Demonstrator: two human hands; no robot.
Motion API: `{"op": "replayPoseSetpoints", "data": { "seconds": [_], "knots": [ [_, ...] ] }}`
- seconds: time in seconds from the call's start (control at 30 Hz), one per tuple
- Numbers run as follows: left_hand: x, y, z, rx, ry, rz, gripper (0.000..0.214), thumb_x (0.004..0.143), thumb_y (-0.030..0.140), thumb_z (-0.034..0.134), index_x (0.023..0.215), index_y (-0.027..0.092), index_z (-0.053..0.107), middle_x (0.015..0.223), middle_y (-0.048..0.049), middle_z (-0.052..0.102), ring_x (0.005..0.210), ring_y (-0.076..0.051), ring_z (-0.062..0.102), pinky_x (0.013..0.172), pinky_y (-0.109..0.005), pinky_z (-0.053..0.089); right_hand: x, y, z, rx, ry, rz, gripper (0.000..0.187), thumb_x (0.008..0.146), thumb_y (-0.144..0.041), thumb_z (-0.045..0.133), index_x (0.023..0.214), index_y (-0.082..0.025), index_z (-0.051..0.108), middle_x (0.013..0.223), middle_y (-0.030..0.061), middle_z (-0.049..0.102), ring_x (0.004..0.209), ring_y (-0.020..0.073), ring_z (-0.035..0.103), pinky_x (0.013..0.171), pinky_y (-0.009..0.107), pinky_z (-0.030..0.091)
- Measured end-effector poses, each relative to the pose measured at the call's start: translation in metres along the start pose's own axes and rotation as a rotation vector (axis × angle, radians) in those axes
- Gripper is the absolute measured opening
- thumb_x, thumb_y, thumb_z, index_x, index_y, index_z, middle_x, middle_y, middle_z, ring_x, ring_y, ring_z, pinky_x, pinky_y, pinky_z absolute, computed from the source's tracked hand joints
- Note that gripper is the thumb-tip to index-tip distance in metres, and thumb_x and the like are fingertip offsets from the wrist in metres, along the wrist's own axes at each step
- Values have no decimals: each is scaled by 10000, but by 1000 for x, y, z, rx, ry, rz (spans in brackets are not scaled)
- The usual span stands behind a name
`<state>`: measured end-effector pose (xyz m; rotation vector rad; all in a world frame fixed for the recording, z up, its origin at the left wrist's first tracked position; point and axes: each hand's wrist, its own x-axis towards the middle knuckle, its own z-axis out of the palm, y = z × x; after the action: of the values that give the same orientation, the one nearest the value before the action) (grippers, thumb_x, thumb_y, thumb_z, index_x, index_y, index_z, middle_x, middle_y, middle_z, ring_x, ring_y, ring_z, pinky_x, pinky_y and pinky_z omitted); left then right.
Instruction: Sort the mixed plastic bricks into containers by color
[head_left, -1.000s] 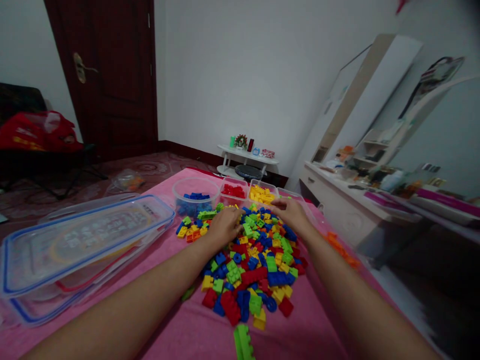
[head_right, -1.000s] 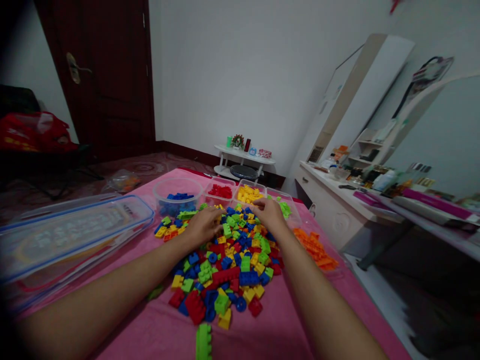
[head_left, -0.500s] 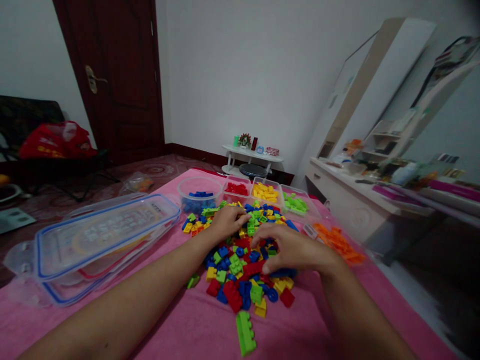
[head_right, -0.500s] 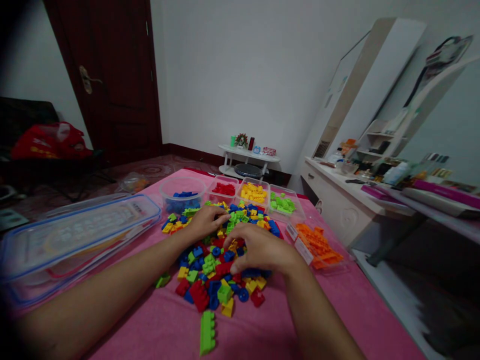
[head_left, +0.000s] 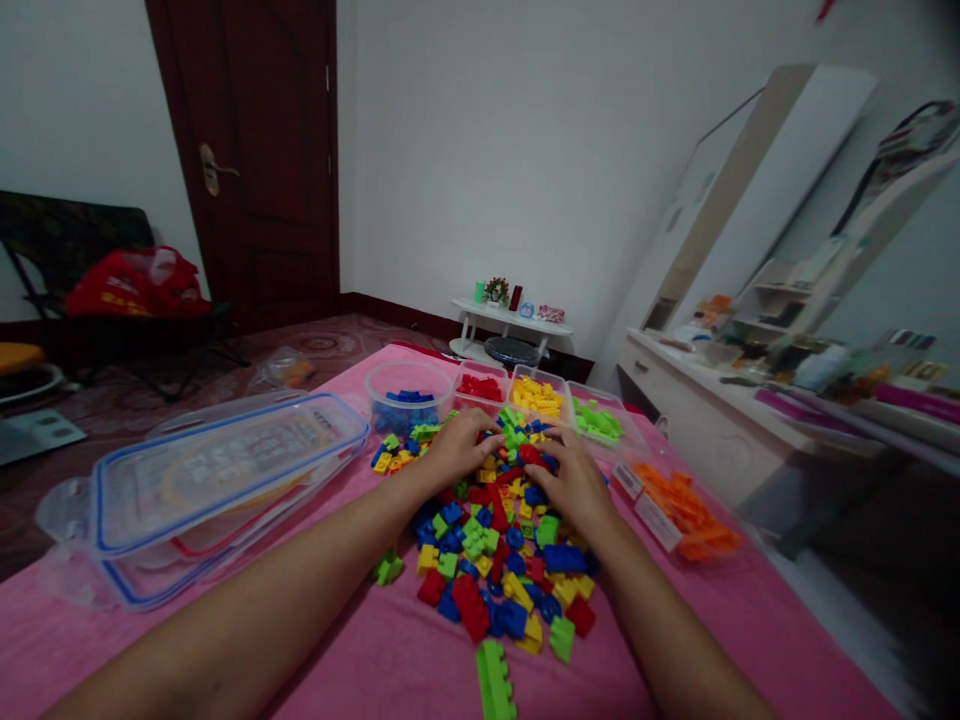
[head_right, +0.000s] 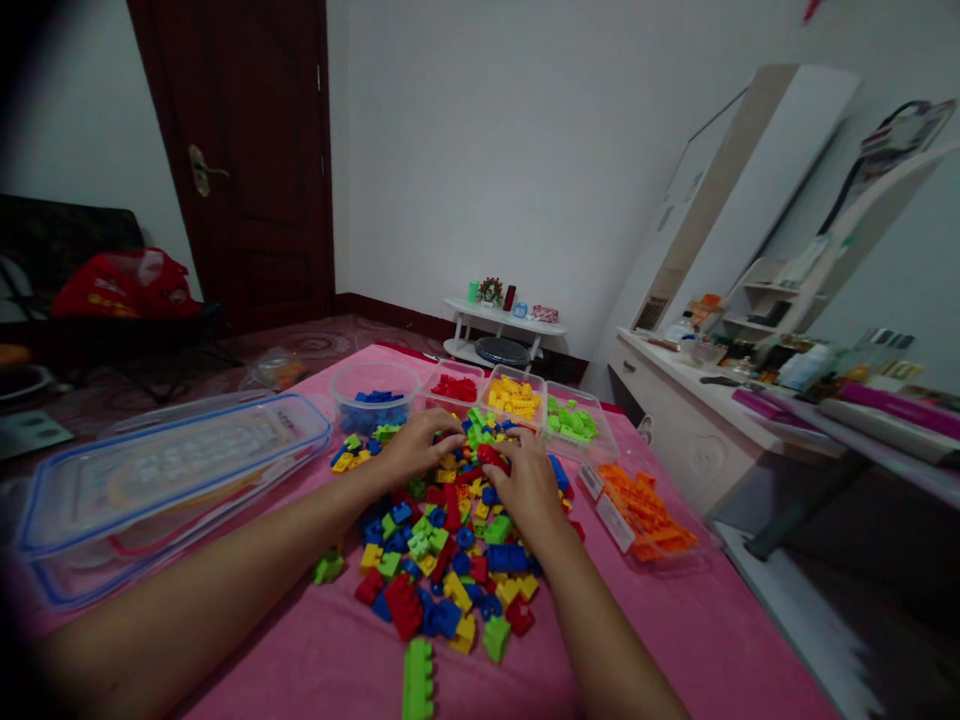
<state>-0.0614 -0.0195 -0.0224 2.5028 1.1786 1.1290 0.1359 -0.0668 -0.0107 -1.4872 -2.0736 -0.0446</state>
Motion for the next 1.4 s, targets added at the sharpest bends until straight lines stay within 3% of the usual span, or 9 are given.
{"op": "replayPoseSetpoints", "data": {
  "seconds": [0.13,0.33,0.5,0.63,0.7,0.83,1.17,1.3,1.4],
  "knots": [
    [8,17,-24,36,-131,5,175,772,239,575,852,186,721,848,-49,695,789,-173,598,723,-252,425,3,-7,-14,0,51,47,169,738,-301,603,840,-189,676,875,58,652,818,198,587,730,300,434],
    [-2,33,-33,-52,-696,108,415,516,52,688,844,301,745,718,23,701,641,-163,593,575,-224,410,2,-19,-18,24,-86,91,181,750,-344,555,655,-198,602,608,3,594,565,139,518,520,239,326],
    [-10,38,-17,3,-598,126,354,564,37,636,785,289,749,752,-7,702,693,-183,609,591,-238,418,-1,-19,-10,45,-122,-6,96,712,-251,569,745,-193,637,731,15,627,665,154,546,601,243,372],
    [-1,31,-29,-192,-778,86,211,641,77,629,781,207,719,727,-7,683,654,-141,594,579,-210,420,-3,-23,-5,83,-143,-31,147,715,-209,550,818,-201,656,825,28,656,768,175,575,691,259,404],
    [5,24,-41,-362,-786,-33,132,697,151,626,814,171,685,712,-5,659,630,-118,576,562,-193,419,-4,-25,-1,101,-190,-68,196,717,-184,539,872,-206,657,883,32,667,825,180,586,731,261,407],
    [11,17,-55,-704,-558,-337,190,762,282,607,882,135,605,684,-4,612,585,-95,558,521,-180,422,-10,-26,8,10,-287,-108,227,679,-120,529,860,-197,644,919,45,660,846,183,592,709,250,393],
    [11,14,-23,-1114,-286,-816,205,799,207,548,994,166,499,744,-20,627,574,-107,624,504,-195,497,1,-21,-18,105,-109,58,104,689,-211,554,756,-201,633,702,4,654,651,164,573,608,252,393],
    [10,25,-11,-1296,-392,-893,157,845,256,482,958,153,516,717,-21,618,549,-113,628,462,-190,500,6,-30,-32,389,107,117,175,677,-249,586,819,-166,645,789,36,675,715,185,597,658,281,459],
    [8,31,-3,-1517,-553,-916,340,834,457,493,953,143,535,731,-45,626,604,-151,658,475,-218,528,5,-39,-33,588,107,138,258,670,-258,613,904,-159,659,823,47,689,749,195,622,695,308,495]
  ]
}}
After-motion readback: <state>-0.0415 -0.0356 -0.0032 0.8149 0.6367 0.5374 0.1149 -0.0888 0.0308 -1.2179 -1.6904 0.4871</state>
